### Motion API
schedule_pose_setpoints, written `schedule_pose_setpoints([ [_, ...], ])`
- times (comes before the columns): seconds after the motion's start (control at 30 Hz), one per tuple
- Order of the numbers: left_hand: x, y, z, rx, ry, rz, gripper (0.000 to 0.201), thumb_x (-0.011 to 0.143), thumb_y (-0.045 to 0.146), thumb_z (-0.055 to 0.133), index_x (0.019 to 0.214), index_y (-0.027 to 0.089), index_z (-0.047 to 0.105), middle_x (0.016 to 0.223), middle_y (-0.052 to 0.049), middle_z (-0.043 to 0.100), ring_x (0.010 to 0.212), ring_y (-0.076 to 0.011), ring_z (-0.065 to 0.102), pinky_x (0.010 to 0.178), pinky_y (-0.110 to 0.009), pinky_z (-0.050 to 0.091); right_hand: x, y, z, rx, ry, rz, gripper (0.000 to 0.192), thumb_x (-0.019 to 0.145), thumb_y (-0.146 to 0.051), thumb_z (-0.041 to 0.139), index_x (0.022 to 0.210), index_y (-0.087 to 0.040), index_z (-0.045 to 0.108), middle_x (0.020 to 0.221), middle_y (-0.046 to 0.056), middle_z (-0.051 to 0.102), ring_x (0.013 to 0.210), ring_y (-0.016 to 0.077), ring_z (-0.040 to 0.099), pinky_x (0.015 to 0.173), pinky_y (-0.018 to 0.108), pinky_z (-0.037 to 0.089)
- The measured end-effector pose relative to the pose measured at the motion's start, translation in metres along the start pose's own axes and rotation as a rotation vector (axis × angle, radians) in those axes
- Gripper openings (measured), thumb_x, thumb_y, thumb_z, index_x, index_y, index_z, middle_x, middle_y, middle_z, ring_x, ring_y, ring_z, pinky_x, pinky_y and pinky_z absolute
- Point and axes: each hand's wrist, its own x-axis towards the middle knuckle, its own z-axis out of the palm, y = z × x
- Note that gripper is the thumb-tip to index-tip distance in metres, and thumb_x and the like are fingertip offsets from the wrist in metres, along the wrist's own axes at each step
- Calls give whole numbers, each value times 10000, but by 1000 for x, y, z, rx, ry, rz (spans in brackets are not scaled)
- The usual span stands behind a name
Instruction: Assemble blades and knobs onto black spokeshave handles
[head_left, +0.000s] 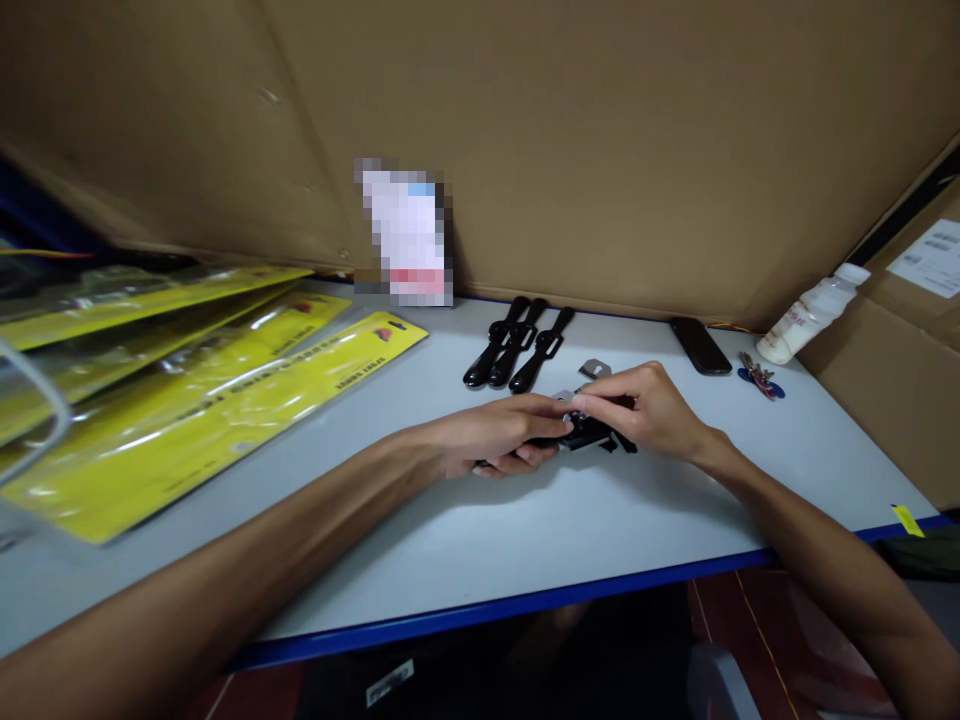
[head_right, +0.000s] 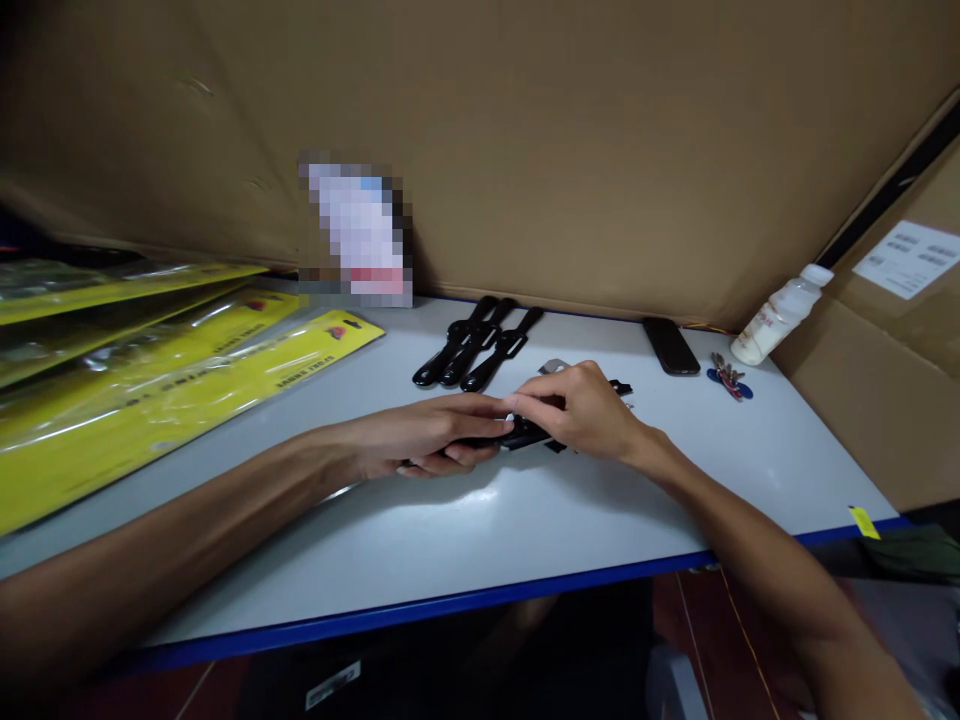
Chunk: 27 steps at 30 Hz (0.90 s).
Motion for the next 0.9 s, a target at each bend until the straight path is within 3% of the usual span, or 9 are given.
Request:
schedule_pose_setpoints([
  [0.1, 1, -1, -1, 3, -16, -1, 205, 930, 365, 515, 823, 241, 392, 539, 98, 317, 363, -54, 152, 311, -185, 93, 0, 2, -2, -45, 60, 43, 379, 924, -308, 561, 572, -167, 538, 529, -56, 392, 519, 78, 303, 526, 248, 242],
  [0.3, 1, -2, -1, -7, 1, -36, 137, 959, 352, 445, 1032, 237, 444, 542, 105, 301, 369, -63, 133, 340, -203, 74, -1, 5, -1, -224, -4, 0, 446, 929, -283, 522, 506, -167, 441, 516, -52, 357, 525, 85, 267, 552, 272, 217],
  [0.4, 1, -1, -1, 3, 3, -31, 152, 971, 335, 418, 1073, 230, 457, 538, 102, 293, 370, -68, 133, 339, -210, 71, -2, 4, 0, -159, -71, -20, 453, 933, -293, 533, 504, -167, 457, 518, -58, 348, 527, 85, 256, 550, 261, 221],
  [0.5, 1, -1, -1, 5, -9, -19, 148, 970, 319, 425, 1079, 229, 467, 534, 103, 285, 371, -69, 129, 331, -209, 67, -2, 3, 1, -83, -97, -35, 454, 950, -317, 532, 523, -167, 487, 531, -59, 354, 533, 84, 267, 549, 249, 234],
  [0.67, 1, -3, -2, -15, -26, -15, 116, 970, 317, 433, 1037, 226, 458, 538, 101, 309, 368, -65, 141, 326, -204, 73, -2, 4, 1, -246, -14, -31, 423, 944, -272, 516, 535, -169, 486, 540, -46, 399, 546, 93, 287, 570, 269, 234],
  [0.8, 2, -5, -4, -28, -41, 14, 160, 946, 321, 476, 1072, 223, 459, 539, 105, 299, 356, -60, 139, 327, -204, 66, -3, 3, 2, -154, -85, -51, 461, 956, -308, 520, 519, -169, 471, 527, -54, 377, 530, 87, 272, 558, 262, 235],
  [0.9, 2, -4, -3, -17, -41, 0, 156, 940, 333, 486, 1050, 224, 465, 542, 103, 310, 362, -60, 144, 334, -207, 68, -3, 4, 1, -212, -42, -53, 437, 966, -290, 495, 546, -169, 498, 546, -45, 417, 551, 92, 298, 572, 265, 239],
])
